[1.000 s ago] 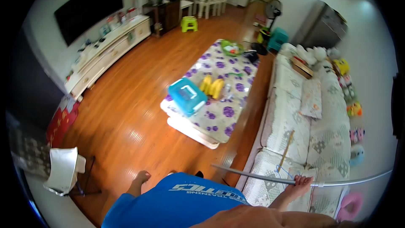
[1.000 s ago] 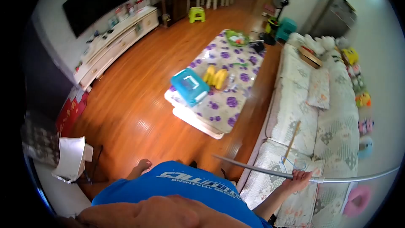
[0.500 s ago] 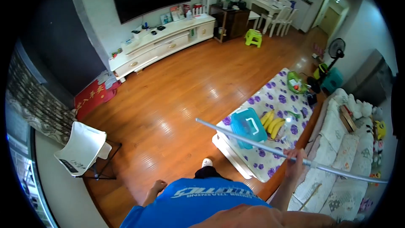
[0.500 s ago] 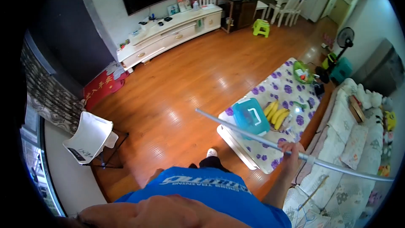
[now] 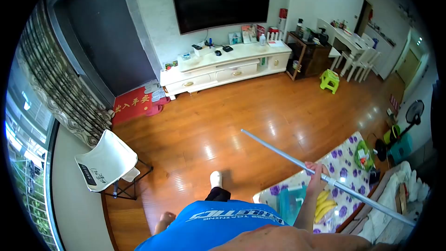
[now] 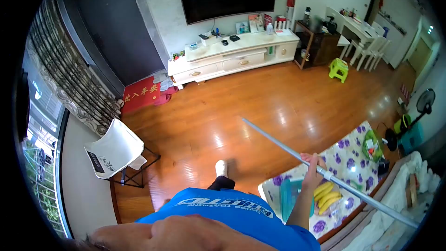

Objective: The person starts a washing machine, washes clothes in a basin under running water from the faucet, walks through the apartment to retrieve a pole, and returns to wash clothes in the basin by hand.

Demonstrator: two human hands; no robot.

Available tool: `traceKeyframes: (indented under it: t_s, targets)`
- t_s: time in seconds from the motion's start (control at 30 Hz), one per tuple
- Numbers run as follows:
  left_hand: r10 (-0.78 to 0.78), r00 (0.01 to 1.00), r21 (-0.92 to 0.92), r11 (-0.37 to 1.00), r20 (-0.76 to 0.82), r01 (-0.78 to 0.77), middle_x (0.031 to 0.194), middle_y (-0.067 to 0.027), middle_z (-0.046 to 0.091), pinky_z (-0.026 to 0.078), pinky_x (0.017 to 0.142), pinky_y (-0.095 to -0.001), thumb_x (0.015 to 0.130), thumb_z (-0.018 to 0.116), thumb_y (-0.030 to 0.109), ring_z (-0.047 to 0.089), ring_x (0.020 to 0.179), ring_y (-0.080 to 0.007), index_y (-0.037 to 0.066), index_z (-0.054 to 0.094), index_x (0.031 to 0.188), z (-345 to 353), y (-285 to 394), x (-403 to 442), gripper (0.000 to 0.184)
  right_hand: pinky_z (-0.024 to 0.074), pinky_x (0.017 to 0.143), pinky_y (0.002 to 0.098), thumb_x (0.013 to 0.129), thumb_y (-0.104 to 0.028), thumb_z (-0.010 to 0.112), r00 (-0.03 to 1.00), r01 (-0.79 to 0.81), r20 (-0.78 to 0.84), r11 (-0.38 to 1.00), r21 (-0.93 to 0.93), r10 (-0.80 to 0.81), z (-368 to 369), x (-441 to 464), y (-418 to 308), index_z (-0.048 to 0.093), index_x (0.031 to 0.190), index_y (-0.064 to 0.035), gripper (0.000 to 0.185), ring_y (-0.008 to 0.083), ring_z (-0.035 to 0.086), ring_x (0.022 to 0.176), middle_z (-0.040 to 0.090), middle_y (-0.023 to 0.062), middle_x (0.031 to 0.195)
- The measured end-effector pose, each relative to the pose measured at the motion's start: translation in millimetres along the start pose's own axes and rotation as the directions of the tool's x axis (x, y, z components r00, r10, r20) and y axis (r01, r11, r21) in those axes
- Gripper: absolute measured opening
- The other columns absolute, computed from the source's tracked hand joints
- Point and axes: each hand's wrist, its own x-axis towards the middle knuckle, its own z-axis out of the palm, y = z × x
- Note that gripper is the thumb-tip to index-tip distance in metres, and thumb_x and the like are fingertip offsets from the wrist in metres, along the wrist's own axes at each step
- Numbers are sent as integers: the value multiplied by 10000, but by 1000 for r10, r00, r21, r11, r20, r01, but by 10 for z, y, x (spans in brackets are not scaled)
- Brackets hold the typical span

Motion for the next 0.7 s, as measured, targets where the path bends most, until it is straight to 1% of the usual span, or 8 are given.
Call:
traceKeyframes:
  t_s: [0.2, 0.33, 0.43, 0.47, 0.5, 0.53, 0.6, 0.7]
  targets:
    - [-101, 983, 147, 986, 151, 78, 849, -83, 636, 484, 672, -327, 801, 472, 256, 609, 762, -182, 80, 637, 891, -58, 39, 1042, 257, 486, 718, 362, 894, -126, 410, 992, -39, -120, 999, -26, 36, 667, 664, 513, 457, 627, -9, 295, 216, 581, 651, 564, 126, 634]
    - [-38, 956, 453, 886, 292, -103, 922, -79, 631, 473, 719, -336, 831, 409, 277, 603, 834, -199, 95, 646, 890, -351, 626, 2401, 305, 487, 721, 370, 887, -132, 423, 976, -26, -219, 999, -46, 15, 1180, 1160, 705, 456, 619, -11, 296, 214, 580, 643, 561, 121, 621]
    - [179, 877, 788, 386, 447, -480, 976, -77, 627, 464, 754, -343, 854, 361, 293, 598, 888, -212, 105, 652, 890, -654, 1670, 3362, 348, 496, 703, 358, 890, -132, 439, 991, 13, -133, 996, -89, -25, 1392, 1391, 848, 459, 639, -10, 280, 230, 586, 657, 560, 124, 642]
    - [393, 782, 802, 161, 483, -576, 941, -121, 628, 461, 761, -353, 840, 368, 314, 594, 885, -253, 77, 646, 887, -623, 1939, 3743, 368, 489, 715, 349, 893, -131, 435, 990, -15, -142, 996, -84, 3, 1414, 1469, 908, 465, 644, -7, 280, 229, 587, 676, 562, 122, 655]
    - [316, 895, 691, 569, 316, -445, 999, -153, 598, 450, 784, -381, 838, 366, 328, 575, 911, -300, 65, 633, 910, -773, 2650, 3660, 382, 489, 715, 349, 893, -131, 435, 988, -25, -153, 996, -89, 11, 1430, 1557, 964, 465, 644, -7, 280, 229, 587, 676, 562, 122, 655]
    - [479, 810, 697, 450, 339, -558, 1008, -170, 587, 438, 800, -409, 844, 357, 324, 565, 916, -323, 55, 627, 908, -667, 3020, 4029, 386, 484, 724, 345, 893, -129, 435, 992, -17, -123, 995, -103, 4, 1435, 1653, 997, 466, 644, -7, 279, 226, 586, 684, 563, 119, 661]
    - [682, 726, 372, 655, 85, -658, 906, -179, 608, 442, 790, -413, 842, 400, 319, 573, 875, -326, 35, 604, 930, -693, 4137, 3917, 360, 479, 733, 342, 894, -126, 436, 995, -13, -105, 992, -123, 0, 1380, 1890, 1122, 467, 645, -7, 278, 223, 584, 692, 563, 117, 667]
    - [737, 675, -23, 675, 15, -737, 868, -165, 620, 473, 717, -371, 799, 541, 313, 598, 823, -298, 46, 589, 970, -672, 5723, 3543, 321, 471, 742, 339, 896, -133, 438, 982, -29, -188, 985, -168, -3, 1174, 2300, 1383, 475, 652, -4, 278, 215, 580, 695, 563, 110, 670]
